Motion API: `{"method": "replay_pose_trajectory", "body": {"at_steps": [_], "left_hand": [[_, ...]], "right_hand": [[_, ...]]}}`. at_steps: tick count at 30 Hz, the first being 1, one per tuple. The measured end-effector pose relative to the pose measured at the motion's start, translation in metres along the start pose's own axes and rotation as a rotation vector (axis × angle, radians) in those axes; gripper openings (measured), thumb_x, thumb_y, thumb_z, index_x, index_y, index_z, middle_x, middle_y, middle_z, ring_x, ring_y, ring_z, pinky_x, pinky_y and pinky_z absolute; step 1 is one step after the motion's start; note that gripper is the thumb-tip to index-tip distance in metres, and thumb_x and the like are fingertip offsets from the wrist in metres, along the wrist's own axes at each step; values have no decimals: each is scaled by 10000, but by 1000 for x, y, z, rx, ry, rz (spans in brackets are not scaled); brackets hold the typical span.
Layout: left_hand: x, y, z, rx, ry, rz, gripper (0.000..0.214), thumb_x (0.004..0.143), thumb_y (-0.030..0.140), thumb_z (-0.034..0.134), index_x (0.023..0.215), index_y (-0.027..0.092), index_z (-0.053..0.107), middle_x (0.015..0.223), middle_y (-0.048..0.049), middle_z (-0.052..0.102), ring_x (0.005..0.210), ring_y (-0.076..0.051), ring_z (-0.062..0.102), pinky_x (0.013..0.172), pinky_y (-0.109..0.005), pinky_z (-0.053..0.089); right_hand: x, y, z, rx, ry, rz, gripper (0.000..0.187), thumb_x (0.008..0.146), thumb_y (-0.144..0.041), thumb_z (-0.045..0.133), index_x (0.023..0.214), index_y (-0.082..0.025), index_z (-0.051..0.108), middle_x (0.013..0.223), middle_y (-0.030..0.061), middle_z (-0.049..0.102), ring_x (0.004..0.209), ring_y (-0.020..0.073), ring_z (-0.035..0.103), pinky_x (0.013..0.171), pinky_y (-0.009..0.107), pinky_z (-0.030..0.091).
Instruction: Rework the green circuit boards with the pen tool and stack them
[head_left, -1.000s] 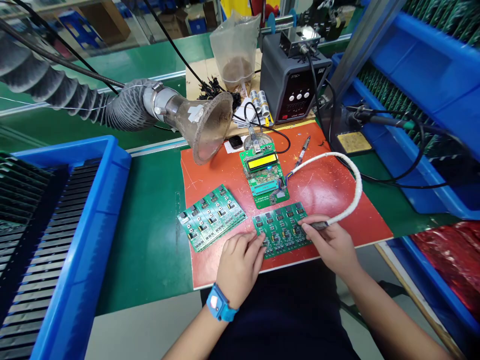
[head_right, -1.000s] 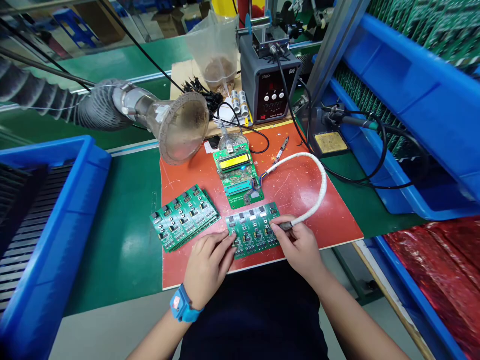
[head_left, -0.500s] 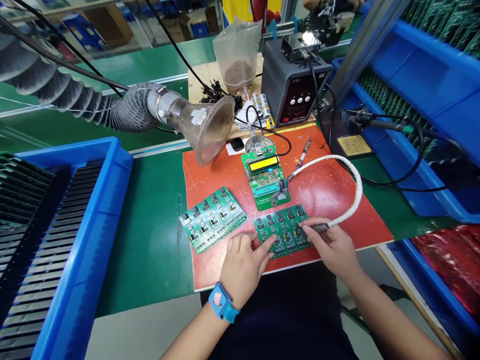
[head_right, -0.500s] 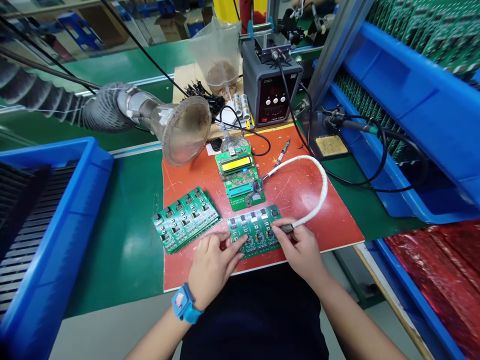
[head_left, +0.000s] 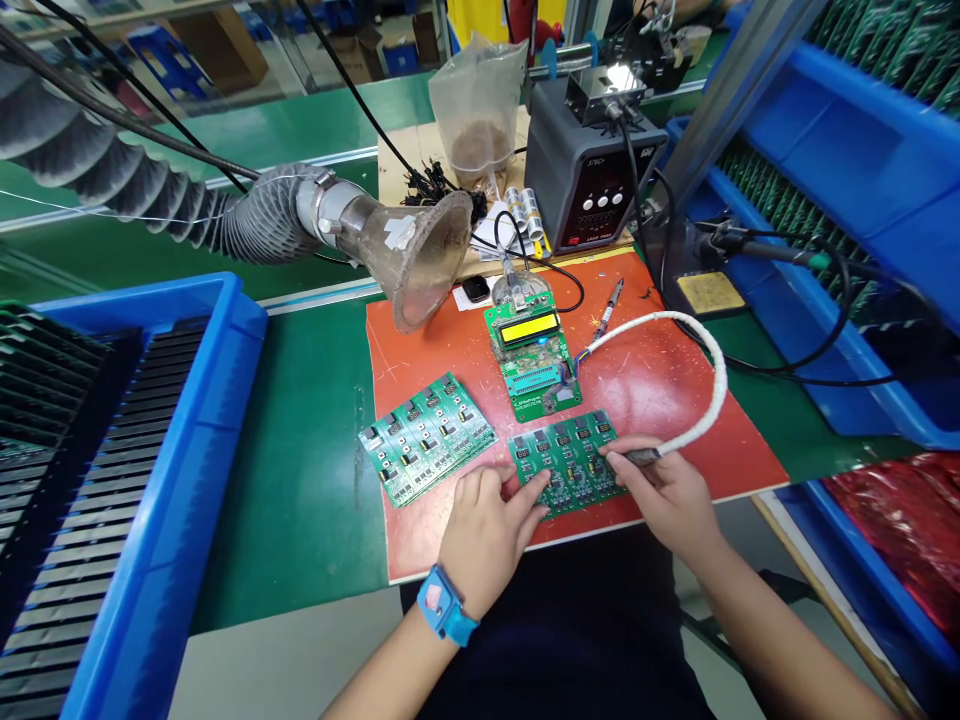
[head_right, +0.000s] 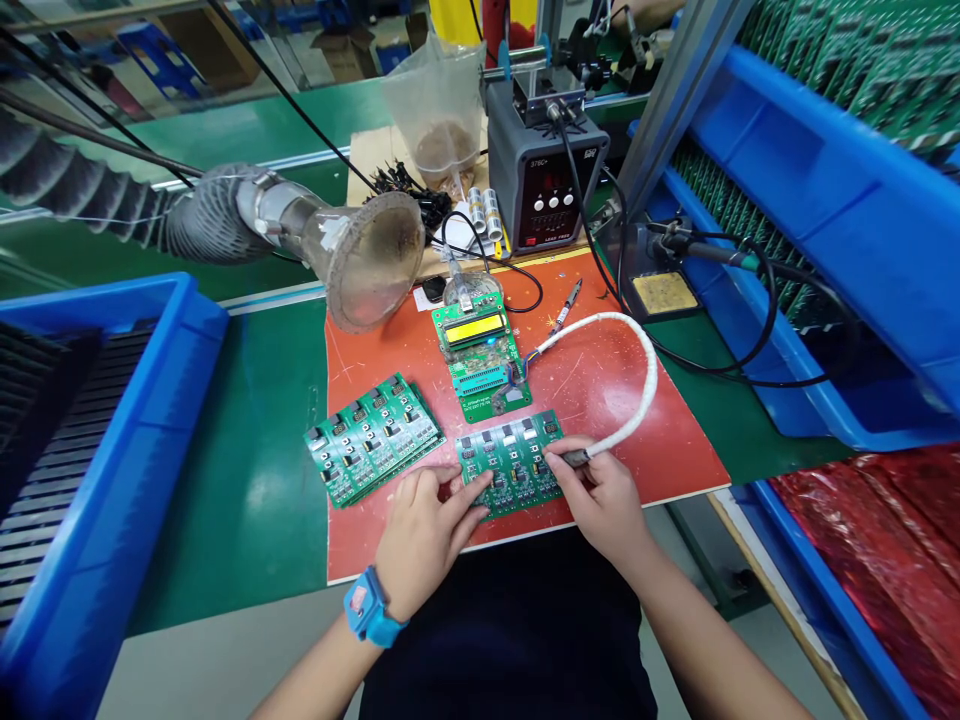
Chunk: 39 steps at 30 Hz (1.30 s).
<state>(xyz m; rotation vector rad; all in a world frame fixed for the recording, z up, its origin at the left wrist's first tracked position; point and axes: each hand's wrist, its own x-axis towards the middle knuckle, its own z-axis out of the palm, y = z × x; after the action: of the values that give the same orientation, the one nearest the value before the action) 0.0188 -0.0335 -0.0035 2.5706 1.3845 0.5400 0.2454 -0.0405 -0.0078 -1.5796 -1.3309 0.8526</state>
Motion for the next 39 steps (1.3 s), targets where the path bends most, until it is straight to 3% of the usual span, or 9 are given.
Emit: {"method": "replay_pose_trajectory", "body": {"at_steps": [6,13,22,33,39], "left_hand": [[-4,-1,2,-97,100,-8,376,905,302,611,1237,138,543,1017,-104,629,973,-245,585,818,-392,519],[-6,-2,3,-114,196,-9,328,885,302,648,1162,141,576,1054,-104,676,983,-244,619,845,-406,514],[-5,-1,2,-100,216,-9,443,832,438,693,1153,150,593,1097,-134,679,1008,-281,636,839,-437,524],[-6,-2,4,-85,235,9,458,816,427,714,1153,139,601,1139,-144,680,1040,-291,636,859,-451,533],[-6,-2,3,-74,241,8,441,822,433,706,1145,150,602,1128,-142,681,1035,-290,643,855,-449,536]], "right_hand": [[0,0,0,-5,1,-3,202,917,-378,583,926,-184,640,858,63,687,625,152,605,556,262,509],[0,0,0,-4,-3,-9,202,916,-374,583,924,-180,638,861,62,683,615,145,597,556,260,507],[0,1,0,-10,-3,-23,193,917,-372,581,924,-188,640,876,63,687,638,149,610,584,266,521],[1,-7,-3,-14,23,-13,185,890,-367,614,918,-190,659,850,56,699,624,155,634,588,272,540],[-4,-8,6,2,4,-48,172,903,-357,596,933,-199,656,900,68,705,671,170,659,598,281,555]]}}
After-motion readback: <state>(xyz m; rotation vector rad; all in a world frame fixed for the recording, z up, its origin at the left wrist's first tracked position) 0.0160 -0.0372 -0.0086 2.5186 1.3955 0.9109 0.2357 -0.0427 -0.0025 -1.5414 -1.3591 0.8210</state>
